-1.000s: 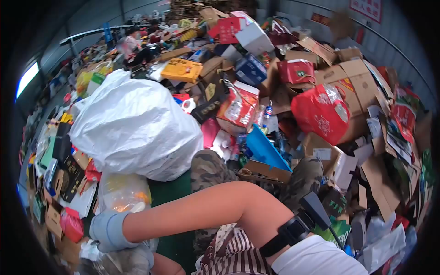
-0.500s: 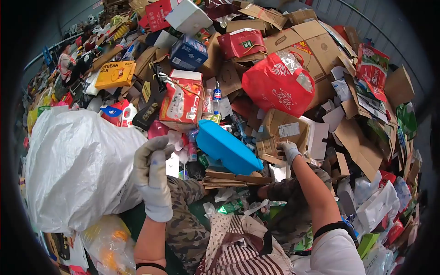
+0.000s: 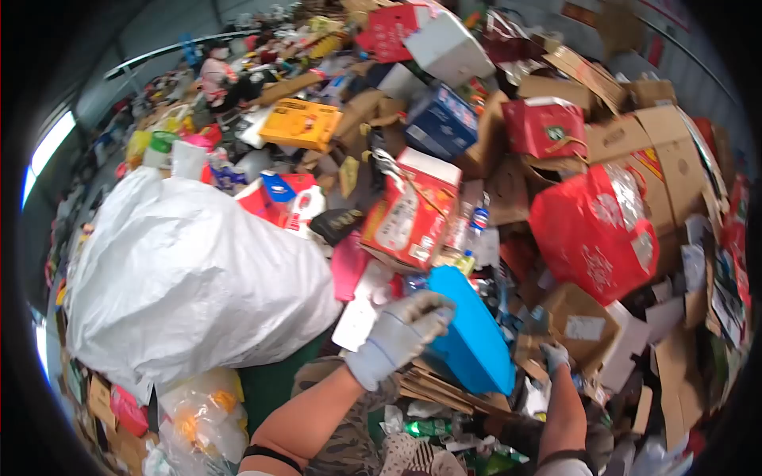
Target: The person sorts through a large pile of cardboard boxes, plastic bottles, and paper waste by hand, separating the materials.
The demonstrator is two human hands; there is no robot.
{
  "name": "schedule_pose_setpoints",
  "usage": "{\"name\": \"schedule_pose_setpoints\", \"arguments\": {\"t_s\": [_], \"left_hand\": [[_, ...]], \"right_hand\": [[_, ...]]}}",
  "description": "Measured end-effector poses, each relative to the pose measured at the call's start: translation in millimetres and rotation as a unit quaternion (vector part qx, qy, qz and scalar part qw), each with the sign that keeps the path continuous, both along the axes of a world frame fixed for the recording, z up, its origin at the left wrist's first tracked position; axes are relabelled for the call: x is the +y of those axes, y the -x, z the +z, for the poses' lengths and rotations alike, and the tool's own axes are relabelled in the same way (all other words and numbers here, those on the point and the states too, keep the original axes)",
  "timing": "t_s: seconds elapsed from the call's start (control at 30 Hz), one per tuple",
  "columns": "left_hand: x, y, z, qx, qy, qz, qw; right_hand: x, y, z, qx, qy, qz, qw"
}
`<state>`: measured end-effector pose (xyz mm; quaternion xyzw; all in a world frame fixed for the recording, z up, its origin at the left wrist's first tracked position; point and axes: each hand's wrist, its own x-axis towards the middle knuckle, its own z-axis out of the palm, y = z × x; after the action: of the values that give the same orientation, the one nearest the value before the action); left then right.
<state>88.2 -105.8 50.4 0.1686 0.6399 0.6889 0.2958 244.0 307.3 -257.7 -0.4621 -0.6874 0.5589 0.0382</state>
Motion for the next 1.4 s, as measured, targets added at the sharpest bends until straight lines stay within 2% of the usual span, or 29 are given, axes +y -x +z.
{"name": "schedule_pose_setpoints", "arguments": {"t_s": [0.03,0.07,0.1,0.13,0.17,0.23,0.33,0.37,0.47,0.5,0.57,0.6,0.67,0.73,0.8,0.83,0.9,0.93,0.97,1.03,1.07,1.1,1.17,1.23,1.3,1.37,1.4], "left_hand": [[0,4,0,0.006,0.022,-0.016,1.000],[-1,8,1,0.034,0.034,-0.032,0.998],[-3,11,0,0.059,0.044,-0.051,0.996],[-4,15,-1,0.102,0.098,-0.054,0.989],[-6,18,-1,0.138,0.148,-0.063,0.977],[-12,18,23,0.137,0.167,-0.060,0.975],[-17,11,18,0.149,0.170,-0.059,0.972],[-19,13,11,0.162,0.166,-0.053,0.971],[-30,22,-20,0.223,0.172,-0.012,0.959],[-35,22,-20,0.248,0.170,0.008,0.954],[-42,23,-18,0.114,0.115,0.032,0.986],[-44,27,-26,0.041,0.077,0.043,0.995],[-48,47,-63,-0.117,-0.039,0.035,0.992],[-63,37,-47,-0.162,-0.021,0.085,0.983],[-78,28,-48,-0.192,-0.018,0.102,0.976],[-84,27,-55,-0.240,-0.076,0.074,0.965],[-95,1,-47,-0.218,-0.215,0.010,0.952],[-92,19,-93,-0.203,-0.338,-0.086,0.915],[-89,6,-92,-0.166,-0.342,-0.094,0.920],[-88,-34,-77,-0.092,-0.343,-0.107,0.929],[-85,-57,-70,-0.113,-0.270,-0.058,0.954],[-77,-61,-87,-0.055,-0.198,-0.050,0.977],[-72,-77,-88,-0.110,-0.261,-0.049,0.958],[-72,-90,-75,-0.095,-0.214,-0.004,0.972],[-70,-96,-75,-0.067,-0.173,0.040,0.982],[-65,-102,-96,-0.024,-0.133,0.083,0.987],[-62,-108,-100,0.006,-0.063,0.093,0.994]], "right_hand": [[18,-3,-42,0.011,-0.035,0.007,0.999],[15,-1,-44,0.068,-0.005,-0.026,0.997],[41,-4,-87,0.096,0.025,-0.058,0.993],[38,-4,-74,0.041,-0.032,-0.037,0.998],[20,-2,-27,-0.060,-0.038,-0.030,0.997],[37,-14,-44,0.089,-0.015,-0.063,0.994],[55,-22,-23,0.107,-0.027,-0.078,0.991],[53,-21,-2,0.112,-0.036,-0.075,0.990],[20,-21,66,0.268,-0.031,-0.034,0.962],[5,-22,87,0.283,-0.020,-0.018,0.959],[-32,-28,134,0.312,0.002,0.017,0.950],[-59,-34,165,0.308,-0.023,0.049,0.950],[-132,-56,221,0.266,-0.168,0.165,0.935],[-207,-80,263,0.230,-0.334,0.298,0.864],[-252,-101,279,0.221,-0.414,0.416,0.779],[-259,-105,274,0.221,-0.422,0.475,0.740],[-268,-111,260,0.211,-0.426,0.561,0.678],[-269,-114,249,0.200,-0.427,0.584,0.660],[-268,-115,237,0.189,-0.428,0.601,0.649],[-263,-117,208,0.156,-0.430,0.620,0.638],[-263,-119,204,0.117,-0.425,0.637,0.633],[-266,-121,199,0.081,-0.441,0.639,0.625],[-269,-119,197,0.002,-0.468,0.643,0.607],[-266,-111,200,-0.067,-0.427,0.661,0.614],[-224,-106,109,-0.049,-0.469,0.641,0.606],[-241,-109,171,-0.088,-0.447,0.617,0.642],[-232,-109,164,0.019,-0.429,0.571,0.700]]}}
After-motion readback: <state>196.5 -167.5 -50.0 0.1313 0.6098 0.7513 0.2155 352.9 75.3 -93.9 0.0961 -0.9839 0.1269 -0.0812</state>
